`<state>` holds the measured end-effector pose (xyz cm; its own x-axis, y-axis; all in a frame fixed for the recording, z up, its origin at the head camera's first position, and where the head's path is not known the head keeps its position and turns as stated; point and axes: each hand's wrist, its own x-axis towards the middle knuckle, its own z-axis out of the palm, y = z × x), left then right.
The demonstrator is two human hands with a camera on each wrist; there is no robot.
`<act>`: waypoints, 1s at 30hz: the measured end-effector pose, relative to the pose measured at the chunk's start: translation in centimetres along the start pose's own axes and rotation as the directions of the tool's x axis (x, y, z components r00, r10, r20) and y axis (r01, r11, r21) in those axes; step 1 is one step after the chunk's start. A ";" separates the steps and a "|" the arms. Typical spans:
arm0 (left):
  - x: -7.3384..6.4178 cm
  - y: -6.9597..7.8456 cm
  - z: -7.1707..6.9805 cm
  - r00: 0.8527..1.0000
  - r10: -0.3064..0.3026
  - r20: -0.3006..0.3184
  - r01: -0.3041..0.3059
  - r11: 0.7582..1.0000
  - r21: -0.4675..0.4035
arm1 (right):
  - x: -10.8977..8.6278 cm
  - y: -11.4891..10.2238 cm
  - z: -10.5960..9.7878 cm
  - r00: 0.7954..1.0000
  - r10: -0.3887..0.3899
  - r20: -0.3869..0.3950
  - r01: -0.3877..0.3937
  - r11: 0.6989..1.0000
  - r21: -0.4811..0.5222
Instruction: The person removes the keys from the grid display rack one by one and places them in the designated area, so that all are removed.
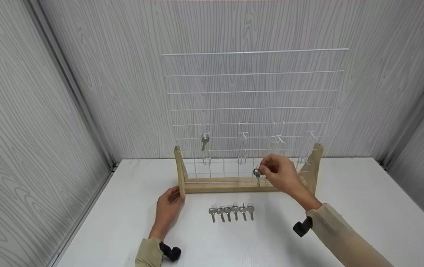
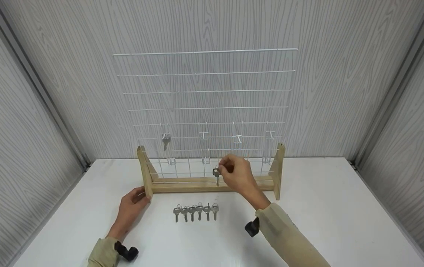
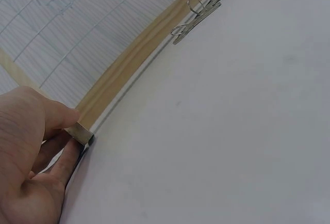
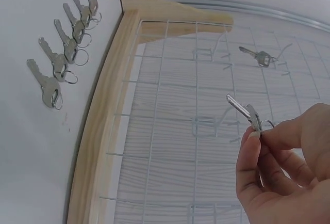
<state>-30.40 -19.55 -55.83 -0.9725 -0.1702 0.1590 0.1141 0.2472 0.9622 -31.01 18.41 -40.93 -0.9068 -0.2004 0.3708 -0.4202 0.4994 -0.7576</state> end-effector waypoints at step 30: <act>0.2 0.0 0.0 1.000 -0.020 -0.012 0.021 0.999 0.024 | -2.8 4.4 2.4 0.995 0.094 0.034 -0.096 0.992 0.081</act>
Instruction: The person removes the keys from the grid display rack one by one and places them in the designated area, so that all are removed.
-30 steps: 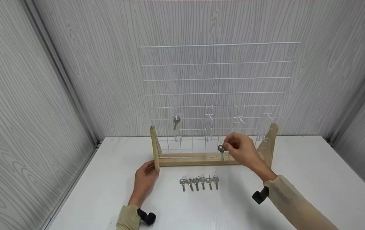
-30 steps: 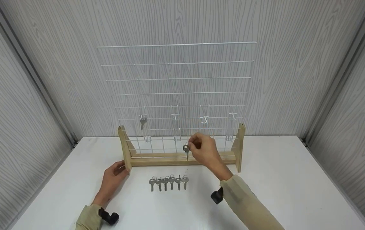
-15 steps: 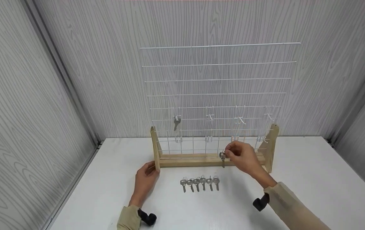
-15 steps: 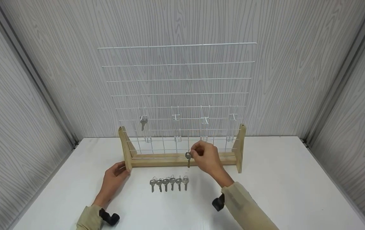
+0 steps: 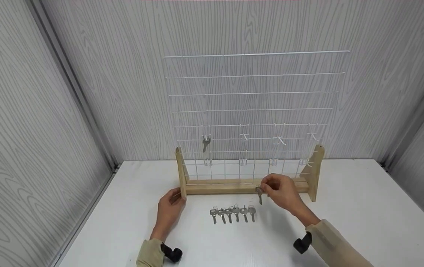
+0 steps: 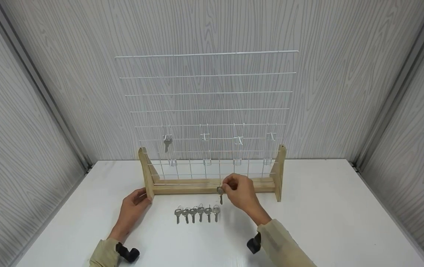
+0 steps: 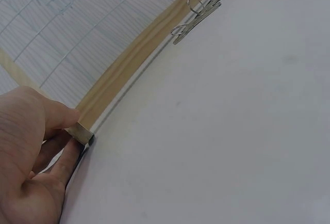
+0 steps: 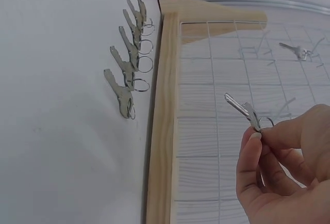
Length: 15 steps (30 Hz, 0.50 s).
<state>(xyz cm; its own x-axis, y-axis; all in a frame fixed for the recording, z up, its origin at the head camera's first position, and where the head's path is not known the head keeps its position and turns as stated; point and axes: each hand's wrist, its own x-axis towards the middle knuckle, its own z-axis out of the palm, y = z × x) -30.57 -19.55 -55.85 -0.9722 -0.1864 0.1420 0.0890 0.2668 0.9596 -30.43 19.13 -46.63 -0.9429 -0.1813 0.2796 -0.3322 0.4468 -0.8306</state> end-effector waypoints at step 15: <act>-0.3 0.1 0.0 0.999 0.040 0.007 -0.039 0.999 -0.026 | -1.2 3.3 1.7 0.994 0.106 0.005 -0.106 0.992 0.068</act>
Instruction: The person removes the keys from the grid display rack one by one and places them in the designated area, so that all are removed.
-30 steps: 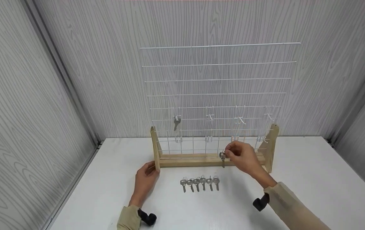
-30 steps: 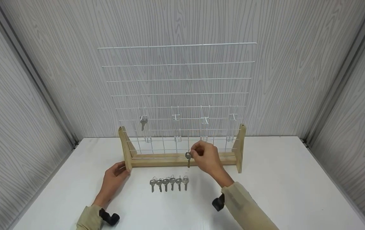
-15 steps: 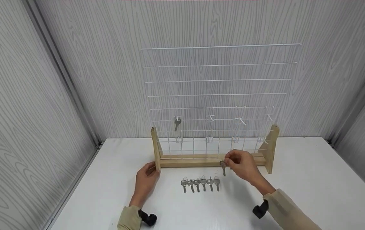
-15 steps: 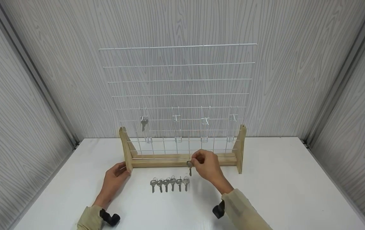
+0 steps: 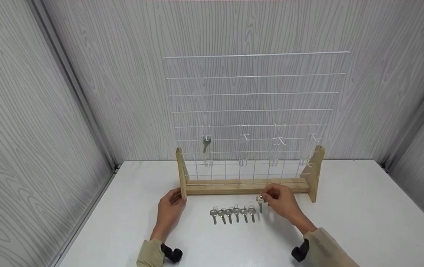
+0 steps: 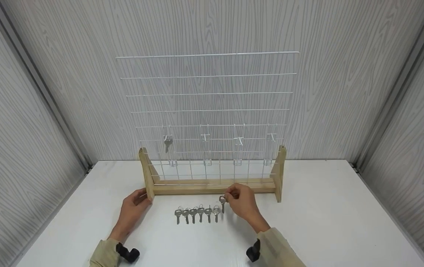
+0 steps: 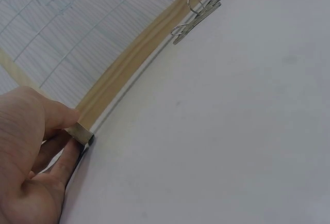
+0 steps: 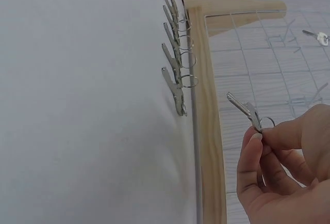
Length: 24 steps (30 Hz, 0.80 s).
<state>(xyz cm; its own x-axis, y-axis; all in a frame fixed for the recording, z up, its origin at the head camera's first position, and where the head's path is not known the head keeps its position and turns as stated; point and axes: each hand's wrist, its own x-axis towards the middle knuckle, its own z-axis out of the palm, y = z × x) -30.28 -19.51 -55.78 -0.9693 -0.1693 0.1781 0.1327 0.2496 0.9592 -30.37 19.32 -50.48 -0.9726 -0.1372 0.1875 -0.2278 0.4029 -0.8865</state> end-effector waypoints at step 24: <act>0.1 -0.1 -0.2 1.000 0.013 0.008 -0.013 1.000 0.003 | -0.4 2.2 1.0 0.999 0.042 0.029 -0.042 0.999 -0.016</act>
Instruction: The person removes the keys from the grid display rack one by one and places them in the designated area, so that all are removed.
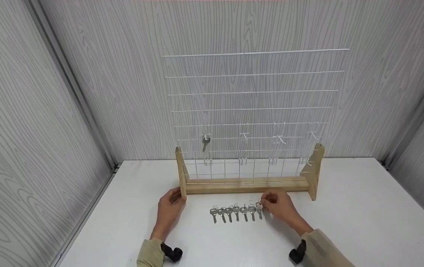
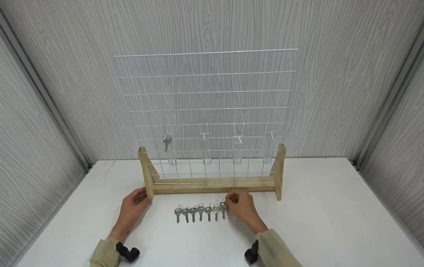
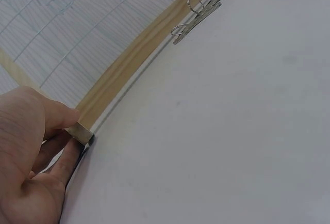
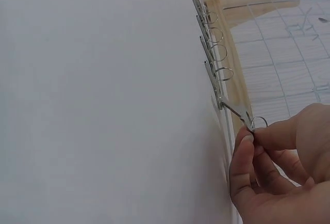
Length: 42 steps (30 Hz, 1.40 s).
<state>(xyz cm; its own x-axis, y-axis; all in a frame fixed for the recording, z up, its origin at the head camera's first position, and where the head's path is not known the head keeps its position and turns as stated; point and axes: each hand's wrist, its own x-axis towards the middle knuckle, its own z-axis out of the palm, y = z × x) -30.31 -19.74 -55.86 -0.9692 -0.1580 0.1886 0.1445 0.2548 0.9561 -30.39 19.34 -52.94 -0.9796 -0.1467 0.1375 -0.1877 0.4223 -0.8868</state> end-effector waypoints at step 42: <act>-0.1 0.3 0.1 1.000 -0.025 -0.008 0.025 1.000 0.006 | 0.2 -1.9 0.3 1.000 -0.009 -0.029 0.002 0.973 -0.230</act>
<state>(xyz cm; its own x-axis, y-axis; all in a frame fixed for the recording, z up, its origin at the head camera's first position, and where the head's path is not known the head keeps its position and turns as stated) -30.17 -19.55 -55.65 -0.9709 -0.1722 0.1667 0.1193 0.2561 0.9593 -30.25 18.22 -51.42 -0.9795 -0.1242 0.1585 -0.2014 0.6164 -0.7613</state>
